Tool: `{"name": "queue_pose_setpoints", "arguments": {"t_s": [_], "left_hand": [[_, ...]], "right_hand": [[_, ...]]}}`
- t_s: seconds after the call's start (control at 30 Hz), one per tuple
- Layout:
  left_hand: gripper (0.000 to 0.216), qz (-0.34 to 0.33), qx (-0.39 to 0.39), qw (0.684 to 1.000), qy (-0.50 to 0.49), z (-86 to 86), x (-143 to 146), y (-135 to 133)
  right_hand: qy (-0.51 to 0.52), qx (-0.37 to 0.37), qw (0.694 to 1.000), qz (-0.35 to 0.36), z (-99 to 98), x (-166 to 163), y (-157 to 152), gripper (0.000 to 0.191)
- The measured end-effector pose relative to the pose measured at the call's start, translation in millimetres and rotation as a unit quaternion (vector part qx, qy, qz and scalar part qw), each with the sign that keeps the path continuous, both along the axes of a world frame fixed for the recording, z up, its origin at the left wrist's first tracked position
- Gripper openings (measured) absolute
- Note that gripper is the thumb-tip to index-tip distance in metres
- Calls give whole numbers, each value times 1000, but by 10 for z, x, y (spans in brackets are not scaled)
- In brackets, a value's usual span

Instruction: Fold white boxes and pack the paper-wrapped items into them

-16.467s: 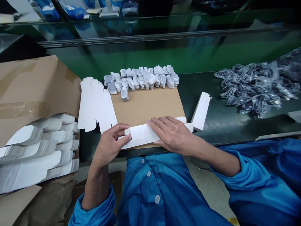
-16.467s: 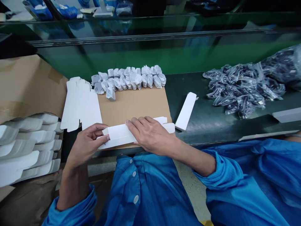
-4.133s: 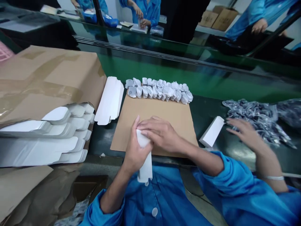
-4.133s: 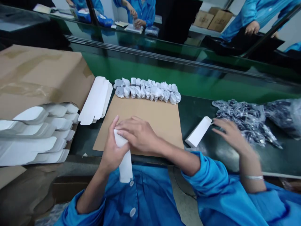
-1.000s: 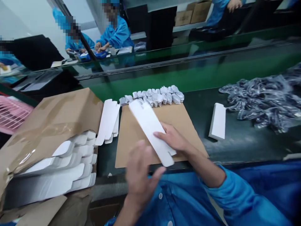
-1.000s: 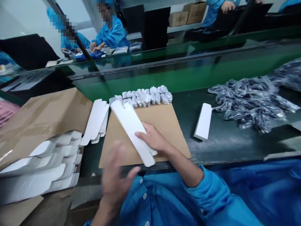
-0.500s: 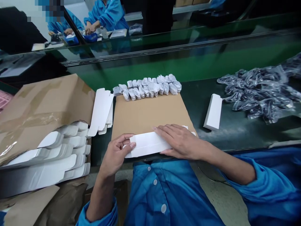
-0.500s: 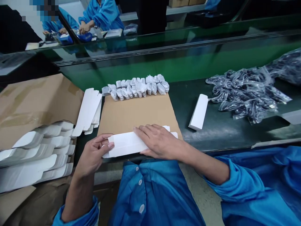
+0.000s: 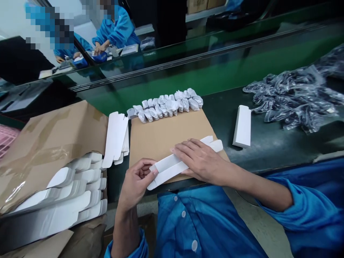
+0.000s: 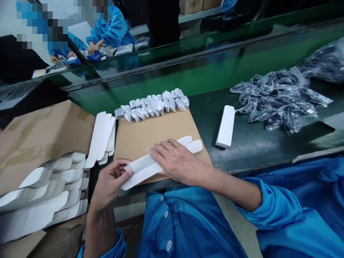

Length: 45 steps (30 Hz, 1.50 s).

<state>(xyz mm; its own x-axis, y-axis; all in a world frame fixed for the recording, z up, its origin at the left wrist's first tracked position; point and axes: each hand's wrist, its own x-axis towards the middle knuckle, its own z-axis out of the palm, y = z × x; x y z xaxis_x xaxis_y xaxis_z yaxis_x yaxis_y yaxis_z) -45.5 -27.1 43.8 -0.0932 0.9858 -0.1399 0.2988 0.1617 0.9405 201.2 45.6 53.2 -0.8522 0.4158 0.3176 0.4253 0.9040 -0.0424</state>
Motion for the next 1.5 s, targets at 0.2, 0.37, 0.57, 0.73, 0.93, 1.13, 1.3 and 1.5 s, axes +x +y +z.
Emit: {"name": "queue_pose_setpoints", "arguments": {"t_s": [0.2, 0.37, 0.57, 0.73, 0.93, 1.13, 1.3, 1.5], "left_hand": [[27, -5, -47, 994, -95, -54, 4, -41], [28, -23, -67, 995, -68, -82, 16, -50], [26, -3, -66, 995, -72, -136, 97, -47], [36, -35, -102, 987, -118, -125, 154, -43], [36, -75, -85, 990, -88, -29, 251, -25], [20, -44, -2, 998, 33, -53, 292, 14], [16, -64, 1, 998, 9, 16, 189, 43], [25, -72, -52, 989, -119, 11, 181, 16]], "right_hand": [[45, -31, 997, 47, -68, 78, -19, 65], [57, -45, 995, 67, -114, 137, -54, 64], [44, 5, 997, 58, -124, 141, -76, 63], [40, -1, 997, 67, -183, 144, -51, 64], [43, 37, 996, 65, -202, 182, -71, 50], [-27, 72, 996, 45, -142, 183, -133, 44], [-16, 31, 999, 35, -61, 199, -169, 55], [-2, -38, 999, 39, -66, 239, -165, 83]]}}
